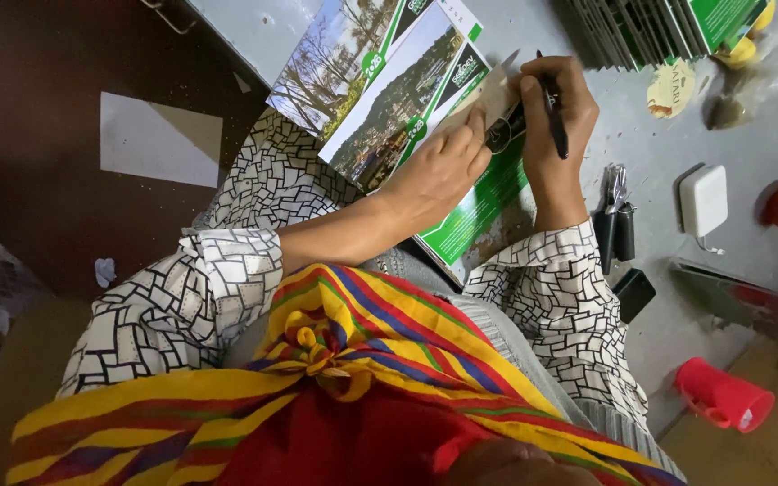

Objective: Marking specific spots on printed calendar sheets with a pen and then using a manual hole puncher to create holes for binding.

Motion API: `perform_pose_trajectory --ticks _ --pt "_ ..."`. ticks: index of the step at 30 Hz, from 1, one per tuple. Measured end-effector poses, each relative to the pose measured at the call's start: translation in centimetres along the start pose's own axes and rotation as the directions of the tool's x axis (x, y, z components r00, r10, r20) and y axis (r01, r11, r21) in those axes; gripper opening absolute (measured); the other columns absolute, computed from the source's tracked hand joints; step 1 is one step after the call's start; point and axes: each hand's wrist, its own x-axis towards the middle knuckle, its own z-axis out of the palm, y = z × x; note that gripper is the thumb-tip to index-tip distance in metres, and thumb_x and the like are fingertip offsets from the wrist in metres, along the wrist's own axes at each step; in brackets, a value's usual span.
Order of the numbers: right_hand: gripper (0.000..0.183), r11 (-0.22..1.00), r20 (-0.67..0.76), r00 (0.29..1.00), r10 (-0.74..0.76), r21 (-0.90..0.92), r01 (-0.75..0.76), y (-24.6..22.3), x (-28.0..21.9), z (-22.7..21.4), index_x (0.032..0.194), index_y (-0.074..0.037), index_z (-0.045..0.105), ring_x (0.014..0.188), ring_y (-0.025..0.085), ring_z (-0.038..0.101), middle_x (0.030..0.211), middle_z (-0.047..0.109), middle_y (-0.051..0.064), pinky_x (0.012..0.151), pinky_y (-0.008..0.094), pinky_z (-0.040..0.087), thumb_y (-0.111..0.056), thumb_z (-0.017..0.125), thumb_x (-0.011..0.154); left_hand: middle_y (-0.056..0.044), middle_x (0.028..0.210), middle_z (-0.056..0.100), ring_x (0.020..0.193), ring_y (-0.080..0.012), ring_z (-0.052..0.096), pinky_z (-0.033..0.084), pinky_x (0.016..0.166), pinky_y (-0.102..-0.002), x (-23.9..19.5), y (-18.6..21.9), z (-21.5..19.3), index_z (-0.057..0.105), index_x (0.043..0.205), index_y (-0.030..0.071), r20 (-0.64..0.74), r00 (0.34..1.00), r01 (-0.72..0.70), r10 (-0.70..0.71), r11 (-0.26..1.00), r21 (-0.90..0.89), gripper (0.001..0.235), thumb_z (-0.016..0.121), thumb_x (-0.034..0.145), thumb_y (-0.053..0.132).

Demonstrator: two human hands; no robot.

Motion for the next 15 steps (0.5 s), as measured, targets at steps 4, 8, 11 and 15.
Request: perform_pose_trajectory --ticks 4,8,11,15 --pt "0.007 0.992 -0.006 1.000 0.009 0.124 -0.008 1.7 0.3 -0.2 0.103 0.000 0.054 0.085 0.024 0.059 0.090 0.057 0.014 0.074 0.033 0.049 0.004 0.051 0.097 -0.020 0.135 0.050 0.093 -0.0182 0.051 0.044 0.073 -0.022 -0.1 0.0 0.0 0.052 0.121 0.004 -0.046 0.998 0.033 -0.033 0.999 -0.002 0.030 0.043 0.100 0.024" --pt "0.012 0.982 -0.024 0.997 0.079 0.172 -0.073 2.1 0.5 -0.3 0.100 -0.004 0.054 0.084 0.019 0.053 0.092 0.054 0.008 0.075 0.031 0.047 0.004 0.057 0.092 -0.021 0.139 0.047 0.088 -0.0164 0.049 0.042 0.068 -0.021 -0.2 0.1 0.2 0.053 0.119 0.009 -0.069 0.996 0.052 -0.051 0.999 0.012 0.025 0.042 0.102 0.024" --pt "0.022 0.963 0.000 0.995 0.103 0.251 -0.100 2.0 0.3 -0.7 0.101 -0.008 0.054 0.086 0.017 0.055 0.094 0.056 0.007 0.077 0.028 0.049 0.008 0.063 0.091 -0.021 0.141 0.045 0.090 -0.0177 0.049 0.043 0.068 -0.023 -0.3 0.3 0.8 0.053 0.119 0.011 -0.112 0.992 0.060 -0.064 0.998 -0.036 0.022 0.045 0.103 0.024" --pt "0.033 0.839 0.072 0.950 0.304 0.452 -0.303 0.8 0.1 -1.2 0.103 -0.011 0.055 0.089 0.019 0.064 0.096 0.061 0.009 0.076 0.029 0.060 0.012 0.072 0.086 -0.022 0.147 0.033 0.089 -0.0173 0.044 0.044 0.070 -0.024 -0.3 -0.7 -0.4 0.048 0.125 0.010 -0.041 0.999 -0.023 0.020 0.996 -0.091 0.034 0.061 0.093 0.007"
